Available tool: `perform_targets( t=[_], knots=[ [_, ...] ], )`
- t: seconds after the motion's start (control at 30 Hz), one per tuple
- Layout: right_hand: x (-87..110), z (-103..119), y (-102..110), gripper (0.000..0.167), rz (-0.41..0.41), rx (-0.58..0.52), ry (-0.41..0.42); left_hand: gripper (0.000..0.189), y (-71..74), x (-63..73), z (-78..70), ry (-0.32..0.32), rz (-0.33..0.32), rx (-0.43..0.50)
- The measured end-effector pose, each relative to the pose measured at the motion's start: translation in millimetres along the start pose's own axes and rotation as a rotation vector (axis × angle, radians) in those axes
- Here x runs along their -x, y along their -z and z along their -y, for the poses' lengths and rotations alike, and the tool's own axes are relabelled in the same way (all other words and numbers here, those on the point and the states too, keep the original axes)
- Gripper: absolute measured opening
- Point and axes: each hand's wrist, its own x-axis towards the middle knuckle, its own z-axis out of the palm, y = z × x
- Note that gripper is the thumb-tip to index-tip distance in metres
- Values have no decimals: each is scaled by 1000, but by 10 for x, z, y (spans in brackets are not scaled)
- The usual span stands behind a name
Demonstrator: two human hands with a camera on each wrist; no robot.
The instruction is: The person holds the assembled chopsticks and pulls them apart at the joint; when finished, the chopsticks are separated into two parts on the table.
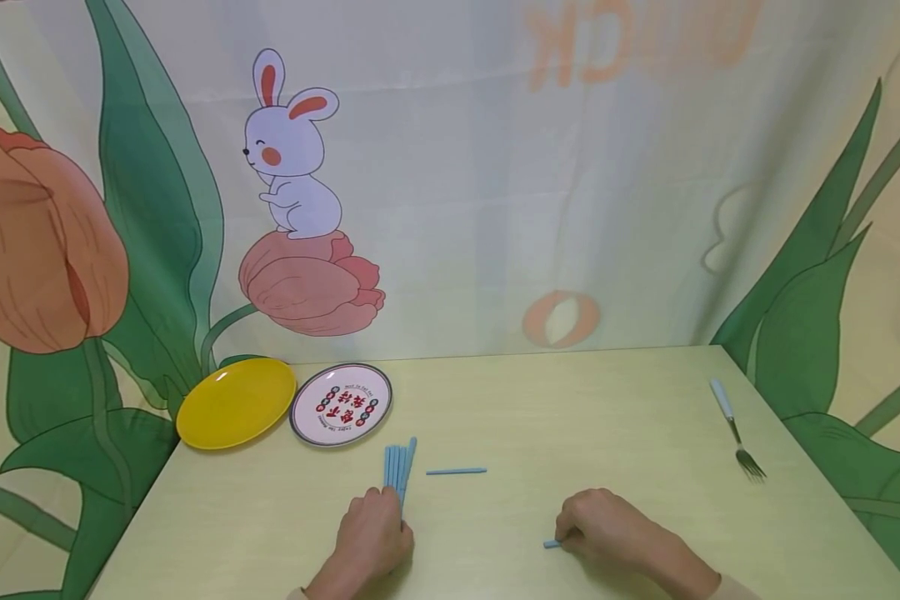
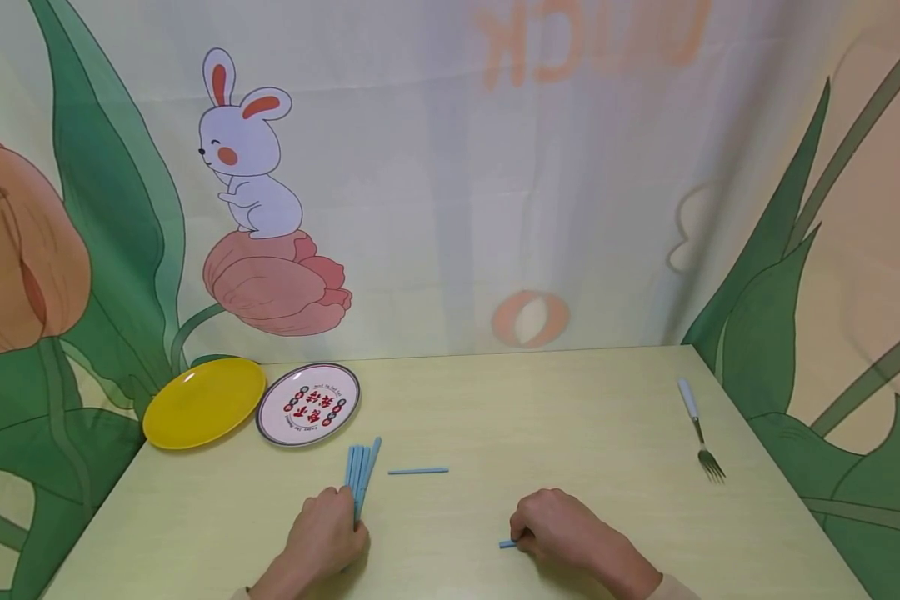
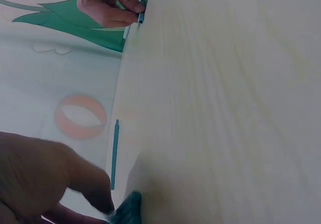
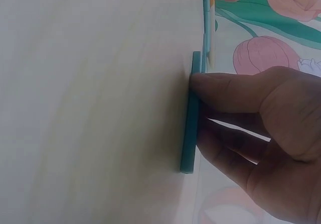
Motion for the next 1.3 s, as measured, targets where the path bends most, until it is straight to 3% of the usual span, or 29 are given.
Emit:
perform_targets(
  t=[0.2,0.47,0.8,1.1,1.3],
  knots=[
    [2,1,0,10,9,-3,-3,9,24,-3,7,-9,-2,-12],
    [4,10,10,9,10,-2,4,12,45,-19,17,1,42,-1],
    [10,-25,13,10,25,-5,18,13,71,-23,39,-27,9,6],
    [25,-42,30,10,37,-27,12,16,151,-75,32,-11,38,-6],
    [26,-63,51,6,-6,-10,-10,16,213,-123,22,-14,30,-13]
  ],
)
